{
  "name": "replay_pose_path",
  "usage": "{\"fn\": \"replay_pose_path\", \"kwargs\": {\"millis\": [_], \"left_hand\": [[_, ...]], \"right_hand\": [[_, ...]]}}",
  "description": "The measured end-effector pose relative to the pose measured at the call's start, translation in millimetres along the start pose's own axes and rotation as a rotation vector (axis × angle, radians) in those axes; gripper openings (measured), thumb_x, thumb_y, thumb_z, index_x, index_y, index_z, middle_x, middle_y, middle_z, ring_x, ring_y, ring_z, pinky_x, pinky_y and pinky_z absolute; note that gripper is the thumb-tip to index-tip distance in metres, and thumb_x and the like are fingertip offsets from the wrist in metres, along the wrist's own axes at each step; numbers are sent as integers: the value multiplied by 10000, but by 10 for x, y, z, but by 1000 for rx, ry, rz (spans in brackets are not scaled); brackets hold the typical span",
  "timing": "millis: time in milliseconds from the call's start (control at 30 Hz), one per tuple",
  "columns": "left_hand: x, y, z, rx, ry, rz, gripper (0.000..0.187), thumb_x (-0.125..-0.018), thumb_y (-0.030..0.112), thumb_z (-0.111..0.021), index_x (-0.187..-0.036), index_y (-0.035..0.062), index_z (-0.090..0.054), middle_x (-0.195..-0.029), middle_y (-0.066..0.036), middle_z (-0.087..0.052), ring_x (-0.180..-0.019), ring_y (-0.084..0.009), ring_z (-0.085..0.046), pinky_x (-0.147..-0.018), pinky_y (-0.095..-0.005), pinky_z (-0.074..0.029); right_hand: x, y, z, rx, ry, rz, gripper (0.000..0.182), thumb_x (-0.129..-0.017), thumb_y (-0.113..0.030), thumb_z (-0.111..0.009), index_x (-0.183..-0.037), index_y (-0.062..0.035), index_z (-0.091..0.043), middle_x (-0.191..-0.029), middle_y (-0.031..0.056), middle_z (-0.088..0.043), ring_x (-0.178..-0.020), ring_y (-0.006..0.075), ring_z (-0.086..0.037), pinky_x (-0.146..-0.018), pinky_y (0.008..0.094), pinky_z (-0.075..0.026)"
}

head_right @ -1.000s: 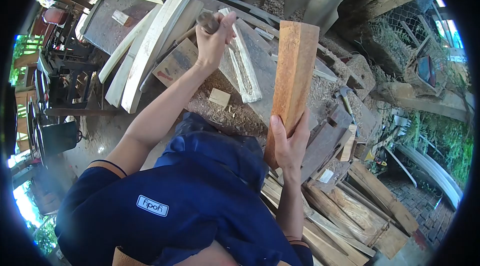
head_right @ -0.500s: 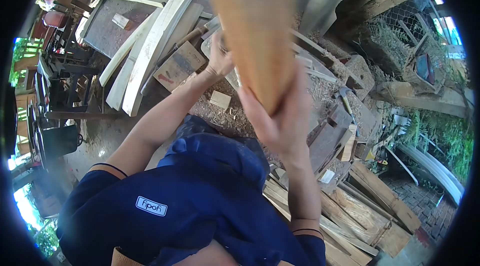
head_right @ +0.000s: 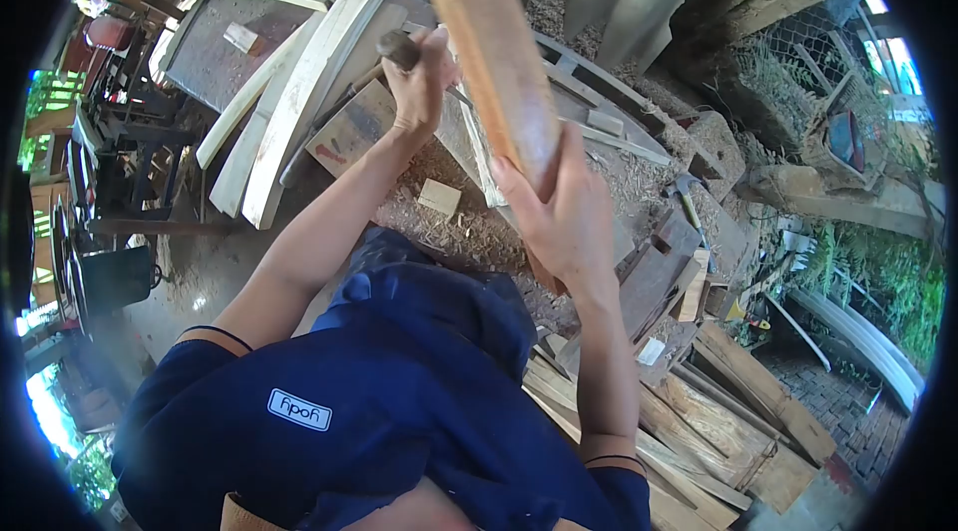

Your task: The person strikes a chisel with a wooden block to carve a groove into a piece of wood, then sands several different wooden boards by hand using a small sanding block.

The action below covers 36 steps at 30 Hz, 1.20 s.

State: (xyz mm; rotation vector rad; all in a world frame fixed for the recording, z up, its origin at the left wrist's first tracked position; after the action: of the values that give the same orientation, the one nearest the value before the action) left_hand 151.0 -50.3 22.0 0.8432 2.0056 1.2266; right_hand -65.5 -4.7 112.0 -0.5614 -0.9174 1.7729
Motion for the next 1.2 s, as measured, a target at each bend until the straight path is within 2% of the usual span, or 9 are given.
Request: {"fn": "replay_pose_path", "kwargs": {"millis": [233,633,833,900,967,1033,1067,1100,1200], "left_hand": [[-166,-123,529,318,468,126,395,-907,217,-640,-597,105,-421,-494,11,-411,-404,-99,-388,-414,-284,-389],[9,-15,56,171,78,99,428,-949,223,-642,-601,62,-450,-497,2,-427,-420,-89,-388,-425,-282,-385],[298,23,-214,-157,-79,-24,406,-924,271,-688,-612,82,-510,-544,21,-516,-497,-73,-498,-472,-237,-391],[457,93,-376,-274,-168,-71,344,-908,234,-704,-654,66,-545,-615,20,-571,-575,-72,-532,-522,-229,-408],[544,47,-450,-303,-179,-158,347,-902,212,-707,-635,62,-545,-581,15,-558,-566,-48,-525,-498,-242,-407],[596,101,-557,-328,-181,-250,351,-896,190,-709,-616,58,-545,-548,10,-545,-557,-25,-518,-475,-255,-406],[617,73,-517,-127,-101,-195,339,-887,173,-714,-624,39,-548,-548,3,-542,-557,-27,-508,-474,-260,-405],[626,32,-468,74,-27,-135,328,-878,156,-720,-632,19,-551,-549,-4,-538,-556,-30,-497,-474,-265,-403],[545,70,-443,-166,-116,-214,311,-832,134,-745,-638,3,-541,-546,-16,-506,-533,-57,-418,-481,-281,-392]], "right_hand": [[256,400,-107,-89,30,-84,597,-880,-446,-669,-1148,64,-513,-911,280,-671,-866,352,-694,-771,409,-505],[419,563,-31,-144,106,-142,627,-882,-452,-679,-1152,86,-505,-932,287,-664,-884,325,-685,-789,388,-498],[342,101,212,-299,187,-90,565,-854,-328,-706,-1194,79,-509,-902,195,-664,-830,269,-662,-794,367,-500],[360,-171,437,-448,375,232,591,-820,-271,-726,-1242,68,-487,-894,152,-653,-804,229,-644,-778,336,-507],[338,-261,415,-606,384,289,648,-803,-272,-740,-1283,54,-452,-891,179,-663,-780,236,-667,-734,337,-520],[248,-386,240,-67,181,253,639,-805,-285,-742,-1270,48,-457,-858,208,-672,-736,273,-696,-678,366,-534],[191,-177,87,146,34,51,547,-802,-272,-753,-1184,40,-517,-824,227,-673,-698,307,-711,-635,374,-538],[211,-166,113,147,36,51,547,-802,-272,-753,-1184,40,-517,-824,227,-673,-698,307,-711,-635,374,-538],[263,-201,238,-56,129,163,552,-790,-231,-768,-1178,47,-489,-810,228,-675,-656,305,-698,-636,385,-542]]}}
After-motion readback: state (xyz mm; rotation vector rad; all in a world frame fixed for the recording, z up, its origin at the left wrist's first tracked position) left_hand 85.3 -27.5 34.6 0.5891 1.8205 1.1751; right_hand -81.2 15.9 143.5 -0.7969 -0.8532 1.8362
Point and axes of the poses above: each hand's wrist, its own x-axis away from the middle knuckle, its own z-axis out of the back of the hand, y = z × x, the point moved 8 cm from there along -x, towards the middle knuckle
